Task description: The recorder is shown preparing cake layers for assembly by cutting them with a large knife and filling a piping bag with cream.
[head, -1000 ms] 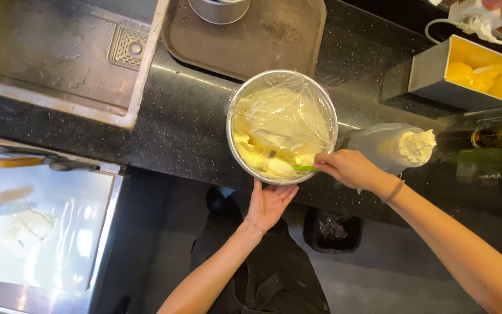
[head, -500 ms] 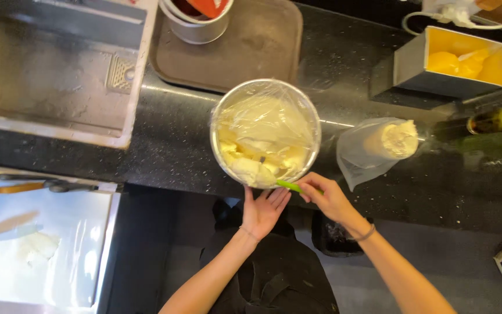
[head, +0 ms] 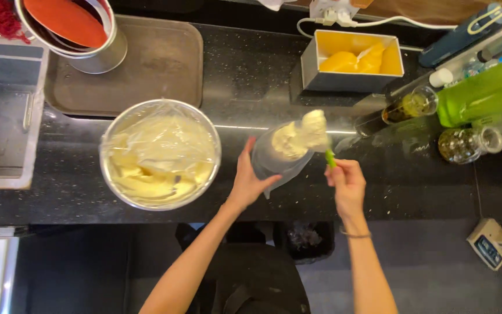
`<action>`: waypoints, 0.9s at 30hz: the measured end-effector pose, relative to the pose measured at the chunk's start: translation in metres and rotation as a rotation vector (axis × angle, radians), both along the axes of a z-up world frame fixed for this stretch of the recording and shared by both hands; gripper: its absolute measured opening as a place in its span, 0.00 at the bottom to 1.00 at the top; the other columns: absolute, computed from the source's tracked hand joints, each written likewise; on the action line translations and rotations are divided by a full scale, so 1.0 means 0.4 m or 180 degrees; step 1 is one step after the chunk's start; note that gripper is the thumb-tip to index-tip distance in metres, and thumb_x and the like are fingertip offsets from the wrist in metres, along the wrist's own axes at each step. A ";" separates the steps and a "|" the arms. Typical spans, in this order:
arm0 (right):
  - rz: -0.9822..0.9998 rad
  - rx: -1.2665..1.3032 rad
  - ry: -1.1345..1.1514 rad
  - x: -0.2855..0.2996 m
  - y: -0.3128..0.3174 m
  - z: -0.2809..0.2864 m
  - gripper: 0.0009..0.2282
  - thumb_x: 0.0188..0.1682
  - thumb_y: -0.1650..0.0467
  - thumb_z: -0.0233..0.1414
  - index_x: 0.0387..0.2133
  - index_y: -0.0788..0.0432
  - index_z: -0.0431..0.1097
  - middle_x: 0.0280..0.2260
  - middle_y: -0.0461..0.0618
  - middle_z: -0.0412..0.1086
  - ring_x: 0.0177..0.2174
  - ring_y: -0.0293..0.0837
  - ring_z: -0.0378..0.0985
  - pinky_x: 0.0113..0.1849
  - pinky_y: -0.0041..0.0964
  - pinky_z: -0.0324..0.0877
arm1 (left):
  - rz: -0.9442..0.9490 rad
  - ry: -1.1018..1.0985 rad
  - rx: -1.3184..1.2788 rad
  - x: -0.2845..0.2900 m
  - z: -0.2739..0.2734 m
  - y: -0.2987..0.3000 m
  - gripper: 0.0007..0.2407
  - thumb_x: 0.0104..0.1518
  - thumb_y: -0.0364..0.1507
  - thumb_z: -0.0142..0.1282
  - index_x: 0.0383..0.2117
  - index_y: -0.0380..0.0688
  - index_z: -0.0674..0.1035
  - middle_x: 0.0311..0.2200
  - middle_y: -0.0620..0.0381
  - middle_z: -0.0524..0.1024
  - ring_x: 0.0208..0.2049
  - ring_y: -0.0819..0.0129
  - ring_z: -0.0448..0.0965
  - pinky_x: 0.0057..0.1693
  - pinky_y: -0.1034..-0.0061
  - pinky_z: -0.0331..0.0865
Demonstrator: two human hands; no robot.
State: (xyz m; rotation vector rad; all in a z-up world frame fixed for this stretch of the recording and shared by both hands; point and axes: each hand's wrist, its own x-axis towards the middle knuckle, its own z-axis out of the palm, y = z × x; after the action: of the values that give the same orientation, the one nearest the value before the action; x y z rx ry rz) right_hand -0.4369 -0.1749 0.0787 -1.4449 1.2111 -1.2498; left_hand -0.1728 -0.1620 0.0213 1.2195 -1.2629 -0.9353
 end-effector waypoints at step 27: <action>-0.0112 -0.0073 0.1959 0.144 0.087 0.287 0.09 0.59 0.72 0.51 0.49 0.61 0.74 0.33 0.45 0.74 0.27 0.32 0.67 0.30 0.28 0.62 | -0.0319 0.1216 0.1201 0.073 0.002 0.259 0.15 0.59 0.32 0.61 0.48 0.36 0.76 0.47 0.46 0.77 0.45 0.62 0.79 0.49 0.71 0.74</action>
State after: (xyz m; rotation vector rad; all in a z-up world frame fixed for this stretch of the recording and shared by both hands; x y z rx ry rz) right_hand -0.3794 -0.1401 0.1936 -1.9082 1.6248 -0.8582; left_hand -0.1434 -0.0586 0.0223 1.1939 -0.8713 -1.4517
